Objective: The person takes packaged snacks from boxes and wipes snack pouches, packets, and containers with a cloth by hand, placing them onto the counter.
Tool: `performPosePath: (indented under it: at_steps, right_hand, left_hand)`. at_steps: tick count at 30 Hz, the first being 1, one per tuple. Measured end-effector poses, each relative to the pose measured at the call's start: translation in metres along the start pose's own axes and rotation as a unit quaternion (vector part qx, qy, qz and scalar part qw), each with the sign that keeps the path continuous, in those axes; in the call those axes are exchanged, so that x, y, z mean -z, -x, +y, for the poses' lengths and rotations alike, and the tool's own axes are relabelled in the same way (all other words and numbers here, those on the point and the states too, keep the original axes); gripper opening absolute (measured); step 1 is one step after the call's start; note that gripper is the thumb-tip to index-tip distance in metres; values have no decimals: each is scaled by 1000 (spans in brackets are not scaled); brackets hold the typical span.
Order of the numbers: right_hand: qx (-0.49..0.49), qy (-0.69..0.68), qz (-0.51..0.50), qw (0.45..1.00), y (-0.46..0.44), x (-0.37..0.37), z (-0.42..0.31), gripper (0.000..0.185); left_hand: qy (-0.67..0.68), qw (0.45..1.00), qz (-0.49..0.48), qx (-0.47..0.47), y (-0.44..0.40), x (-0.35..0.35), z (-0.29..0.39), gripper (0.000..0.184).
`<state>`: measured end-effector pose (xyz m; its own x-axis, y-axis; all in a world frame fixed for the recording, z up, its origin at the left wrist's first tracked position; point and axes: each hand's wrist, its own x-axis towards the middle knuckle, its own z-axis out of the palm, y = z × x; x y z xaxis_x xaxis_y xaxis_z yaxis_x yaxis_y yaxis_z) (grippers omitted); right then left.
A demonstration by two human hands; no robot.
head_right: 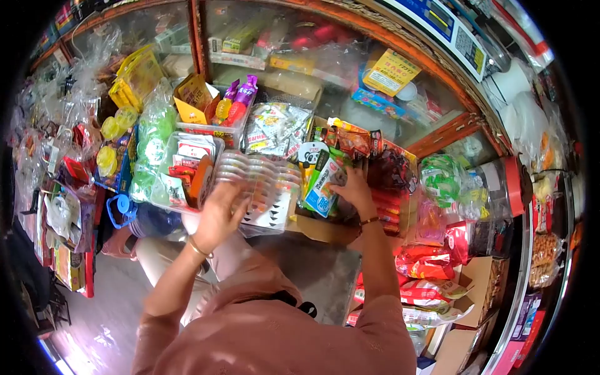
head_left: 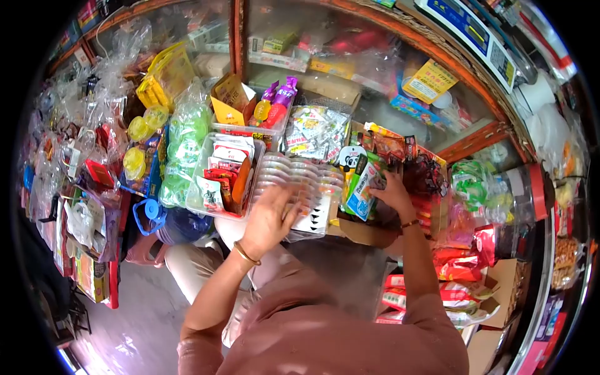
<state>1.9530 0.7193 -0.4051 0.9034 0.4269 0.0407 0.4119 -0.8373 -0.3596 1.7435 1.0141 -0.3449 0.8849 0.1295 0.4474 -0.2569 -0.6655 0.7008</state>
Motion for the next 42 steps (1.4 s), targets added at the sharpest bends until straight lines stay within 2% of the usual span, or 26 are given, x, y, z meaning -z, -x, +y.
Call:
performPosePath:
  at_steps: [1, 5, 7, 9, 12, 13, 14, 16, 17, 18, 20, 22, 24, 25, 26, 28, 29, 30, 31, 32, 34, 35, 37, 40, 41, 42]
  right_hand:
    - [-11, -10, -61, 998, -6, -1, 8, 75]
    - [-51, -114, -36, 992, -2, -3, 15, 72]
    - [-41, -171, -16, 984, -2, -7, 22, 63]
    - [-22, -139, -13, 990, -1, -8, 26, 57]
    - [2, -71, -12, 997, 10, 4, 14, 45]
    - [8, -33, -16, 999, 13, 18, 4, 40]
    - [11, -32, -16, 999, 17, 38, -10, 40]
    - [99, -82, -59, 990, 27, 80, -45, 28]
    - [102, -87, -62, 989, 29, 94, -61, 28]
    - [118, -110, -87, 983, 27, 105, -77, 26]
    - [146, -136, -114, 973, 16, 115, -101, 23]
    - [184, -203, -157, 949, 1, 120, -120, 22]
    - [207, -228, -185, 933, -9, 127, -152, 25]
    - [227, -218, -191, 930, -15, 126, -166, 25]
    - [247, -208, -197, 926, -20, 122, -175, 26]
    - [247, -222, -213, 919, -32, 94, -179, 25]
    - [241, -208, -98, 943, -35, 82, -184, 26]
    - [230, -191, 17, 954, -37, 71, -189, 27]
    - [249, -198, 72, 945, -38, 62, -195, 26]
    - [268, -191, 71, 942, -32, 56, -205, 25]
    - [331, -212, 72, 917, -7, 31, -228, 19]
    - [318, -247, 6, 915, 13, 13, -238, 22]
    - [481, -48, -8, 875, 27, -36, -241, 32]
    - [455, -17, -34, 889, 10, -49, -246, 35]
    - [410, -17, -67, 909, -2, -40, -251, 34]
    - [392, -22, 15, 920, -14, -50, -248, 36]
  left_hand:
    - [-1, 1000, -2, -4, 2, -4, 1, 28]
    - [31, 998, -34, 34, 8, -11, 1, 22]
    - [43, 997, -47, 51, 6, -16, 0, 21]
    - [55, 998, -25, 22, 3, -23, 0, 20]
    - [73, 996, -24, 41, -1, -33, 11, 21]
    - [84, 994, -46, 57, -1, -35, 13, 30]
    - [83, 994, -43, 57, -2, -39, 15, 30]
    - [41, 999, 25, 9, 1, -45, 16, 42]
    - [44, 999, 13, 17, 1, -44, 16, 51]
    - [37, 999, 13, 22, 2, -44, 16, 51]
    - [124, 989, -14, 75, 3, -44, 15, 54]
    - [106, 992, 23, 67, 6, -39, 11, 53]
    - [176, 974, -24, 142, 8, -27, 12, 45]
    - [162, 974, -9, 160, 14, -26, 7, 28]
    - [156, 973, -4, 168, 21, -25, -2, 28]
    - [288, 911, -28, 293, 34, -18, -19, 19]
    - [300, 880, -29, 367, 34, -5, -15, 24]
    - [299, 879, -23, 371, 37, 0, -20, 24]
    - [374, 829, -12, 416, 40, 4, -24, 26]
    - [447, 770, 0, 455, 43, 6, -28, 28]
    - [456, 761, -10, 460, 45, 7, -33, 29]
    - [464, 755, -11, 463, 42, 7, -31, 29]
    - [467, 755, -24, 460, 41, 3, -38, 29]
    - [424, 778, -37, 463, 39, 6, -37, 29]
    - [422, 775, -39, 469, 43, 2, -35, 29]
    - [428, 778, -26, 459, 41, -2, -35, 29]
